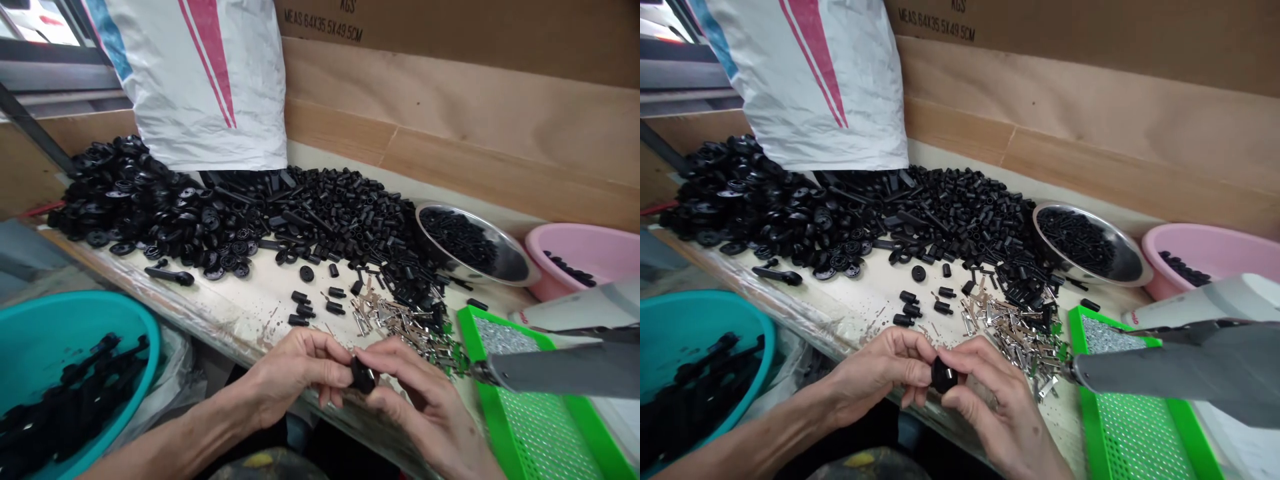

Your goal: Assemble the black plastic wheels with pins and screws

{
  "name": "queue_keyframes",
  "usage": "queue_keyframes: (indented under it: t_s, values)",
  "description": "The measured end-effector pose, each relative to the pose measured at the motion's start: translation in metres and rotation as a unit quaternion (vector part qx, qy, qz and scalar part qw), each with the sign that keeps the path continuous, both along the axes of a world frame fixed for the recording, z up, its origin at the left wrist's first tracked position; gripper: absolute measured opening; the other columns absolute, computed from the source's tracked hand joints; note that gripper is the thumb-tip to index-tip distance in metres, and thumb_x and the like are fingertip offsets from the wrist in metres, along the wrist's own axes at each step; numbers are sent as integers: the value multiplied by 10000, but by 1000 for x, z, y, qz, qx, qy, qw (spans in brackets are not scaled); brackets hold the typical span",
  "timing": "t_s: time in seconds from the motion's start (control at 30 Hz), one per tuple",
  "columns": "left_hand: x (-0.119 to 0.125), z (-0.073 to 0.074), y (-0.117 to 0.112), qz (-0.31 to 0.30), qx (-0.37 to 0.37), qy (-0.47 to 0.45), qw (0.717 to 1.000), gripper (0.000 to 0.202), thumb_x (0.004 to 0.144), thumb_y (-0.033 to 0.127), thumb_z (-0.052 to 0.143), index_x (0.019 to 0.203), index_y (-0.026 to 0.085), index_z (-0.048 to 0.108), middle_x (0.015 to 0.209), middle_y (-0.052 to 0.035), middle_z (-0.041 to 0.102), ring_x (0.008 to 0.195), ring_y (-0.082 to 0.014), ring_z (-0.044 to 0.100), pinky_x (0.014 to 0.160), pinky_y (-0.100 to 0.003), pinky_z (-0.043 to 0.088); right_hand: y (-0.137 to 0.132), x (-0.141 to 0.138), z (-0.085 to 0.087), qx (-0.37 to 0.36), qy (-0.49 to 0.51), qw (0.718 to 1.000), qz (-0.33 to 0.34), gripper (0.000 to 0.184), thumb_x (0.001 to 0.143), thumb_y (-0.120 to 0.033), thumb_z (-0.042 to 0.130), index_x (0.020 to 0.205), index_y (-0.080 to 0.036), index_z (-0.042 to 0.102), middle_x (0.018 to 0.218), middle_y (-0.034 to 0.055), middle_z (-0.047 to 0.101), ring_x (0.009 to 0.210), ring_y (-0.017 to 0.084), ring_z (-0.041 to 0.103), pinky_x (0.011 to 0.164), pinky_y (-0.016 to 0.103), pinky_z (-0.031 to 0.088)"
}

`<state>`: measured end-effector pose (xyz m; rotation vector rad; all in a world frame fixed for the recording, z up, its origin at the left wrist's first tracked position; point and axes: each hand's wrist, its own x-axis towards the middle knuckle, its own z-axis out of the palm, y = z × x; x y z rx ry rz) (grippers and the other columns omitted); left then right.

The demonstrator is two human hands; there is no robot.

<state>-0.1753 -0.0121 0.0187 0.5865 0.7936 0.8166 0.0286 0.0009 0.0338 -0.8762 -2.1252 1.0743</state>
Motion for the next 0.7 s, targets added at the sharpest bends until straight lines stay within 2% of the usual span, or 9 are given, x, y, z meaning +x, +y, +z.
queue_keyframes:
  t_s: [0.13,0.27,0.4,0.57,0.63,0.7]
  values:
    - [-2,1,-2,-3,0,-12,1000,147,671,174,741,800,118,698,551,-3,623,470,-102,586,441,-173,422,0,4,0,5,-18,1000,-14,354,912,-202,592,1225,-367,590,1050,-9,620,937,127,621,797,211,499]
    - [-3,5,-2,0,-5,13,1000,125,649,155,747,753,119,690,497,7,599,421,-90,548,399,-159,392,1,6,2,33,-31,999,10,399,897,-169,603,1254,-345,573,1079,1,622,972,130,620,822,213,503]
    - [-4,3,-2,32,10,23,999,109,675,187,741,737,109,697,482,5,589,416,-72,525,394,-142,367,0,4,1,64,-41,997,-15,416,859,-145,650,1232,-317,587,1062,7,632,953,136,631,812,212,513]
    - [-7,-4,-4,-52,-38,-75,995,175,713,244,712,794,89,704,667,-85,695,413,-72,551,358,-139,335,-1,4,-1,43,-6,999,13,401,887,-154,615,1247,-328,584,1071,4,642,946,130,637,802,202,516]
    - [-7,-5,-5,-52,-44,-81,994,172,722,244,701,802,92,698,693,-93,701,413,-72,552,351,-138,326,-2,4,-2,41,8,999,17,406,888,-160,616,1254,-332,581,1070,5,640,939,130,638,794,203,517]
    - [-5,-4,-7,-24,-19,-42,999,151,736,245,694,788,103,687,665,-64,681,418,-68,541,357,-139,328,-2,3,-3,48,4,999,13,421,879,-149,625,1255,-333,583,1065,5,637,950,132,633,809,208,512]
